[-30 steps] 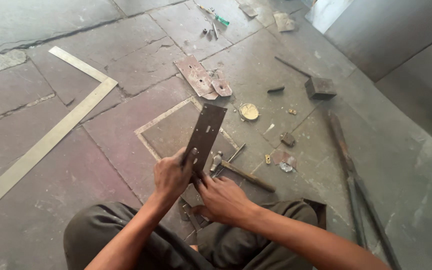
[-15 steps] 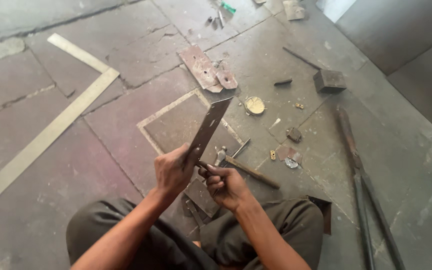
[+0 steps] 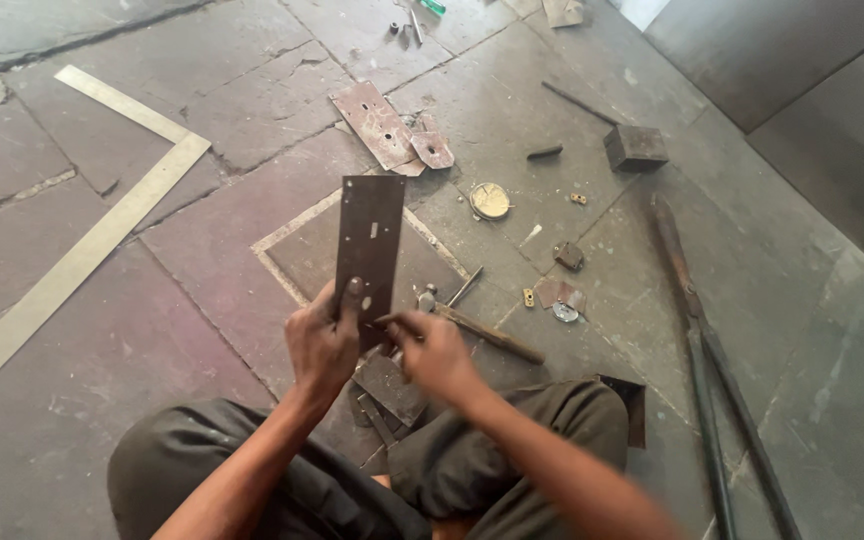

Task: The person works on metal components by hand, aligning pieces and using a small punch-like tool and a hammer to secure or mark parts on a rectangular metal plate while sitting on the floor.

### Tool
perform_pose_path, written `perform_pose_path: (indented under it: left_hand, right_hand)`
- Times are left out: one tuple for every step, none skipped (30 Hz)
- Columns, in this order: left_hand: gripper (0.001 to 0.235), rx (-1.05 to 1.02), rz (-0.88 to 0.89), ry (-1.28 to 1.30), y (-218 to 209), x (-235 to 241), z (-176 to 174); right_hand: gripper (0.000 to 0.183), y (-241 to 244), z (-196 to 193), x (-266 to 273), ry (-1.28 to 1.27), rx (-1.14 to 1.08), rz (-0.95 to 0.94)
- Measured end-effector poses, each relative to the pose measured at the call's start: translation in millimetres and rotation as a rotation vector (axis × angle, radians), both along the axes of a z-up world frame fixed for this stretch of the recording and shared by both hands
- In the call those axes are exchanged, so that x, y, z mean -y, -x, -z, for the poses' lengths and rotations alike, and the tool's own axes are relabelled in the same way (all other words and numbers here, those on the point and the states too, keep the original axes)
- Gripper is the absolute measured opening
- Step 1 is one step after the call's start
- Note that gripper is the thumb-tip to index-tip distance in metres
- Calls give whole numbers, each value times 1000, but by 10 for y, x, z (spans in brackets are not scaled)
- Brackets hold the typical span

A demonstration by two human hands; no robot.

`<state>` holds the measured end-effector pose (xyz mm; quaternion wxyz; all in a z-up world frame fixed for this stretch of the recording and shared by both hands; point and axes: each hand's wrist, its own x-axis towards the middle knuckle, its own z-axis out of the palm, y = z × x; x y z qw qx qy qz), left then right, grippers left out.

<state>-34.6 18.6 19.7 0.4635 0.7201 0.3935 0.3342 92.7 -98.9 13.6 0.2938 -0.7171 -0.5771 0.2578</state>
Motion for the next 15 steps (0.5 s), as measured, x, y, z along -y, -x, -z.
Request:
perform_pose_path:
  left_hand:
    - [36,-26,2,-25,35,16,0]
    - [35,-58,2,-60,82,-21,4]
    - [35,-63,-2,-72,66,-116,21]
    - [34,-131,0,-284,49,-156,66]
    - [35,-199,7,-496,55,-176,113]
    - [35,-198,13,-489,31,-176,142]
    - [32,-193,-53,-367,15,-165,156]
    - [33,-184,-126,-252,-18,-211,148]
    - [33,-177,-128,-253,-40,-282,135]
    - [35,-138,-135,-197,-19,-302,141]
    - [39,-98,-143,-142,-1,-308,148]
    - [39,-102,-150,-134,7,-301,145]
    - [38,-31,-134,-153,1,-274,136]
    - [38,40,-109,-174,-13,-244,124]
    - [38,38,-108,-168,-22,-215,113]
  right_hand:
    - [55,0,50,-26,45,-291,121]
    - [55,58,93,-82,64,-560,211]
    - [56,90,106,-140,73,-779,290]
    - [56,105,93,-126,88,-924,333]
    - [56,82,53,-136,93,-982,358]
    - [56,10,-32,-150,96,-1014,377]
    - [57,-43,-135,-153,60,-908,397]
    - [57,-104,-260,-160,-51,-568,351]
    - [57,-140,-384,-119,-173,-111,276]
    - [57,-164,-482,-46,-299,342,149]
    - [57,-179,-538,1,-357,627,-20]
    - [58,-175,-557,61,-406,831,-150]
    - [58,-163,-523,84,-368,867,-249]
    - [58,-148,-443,73,-301,841,-310]
    - [58,-137,-347,67,-216,774,-353]
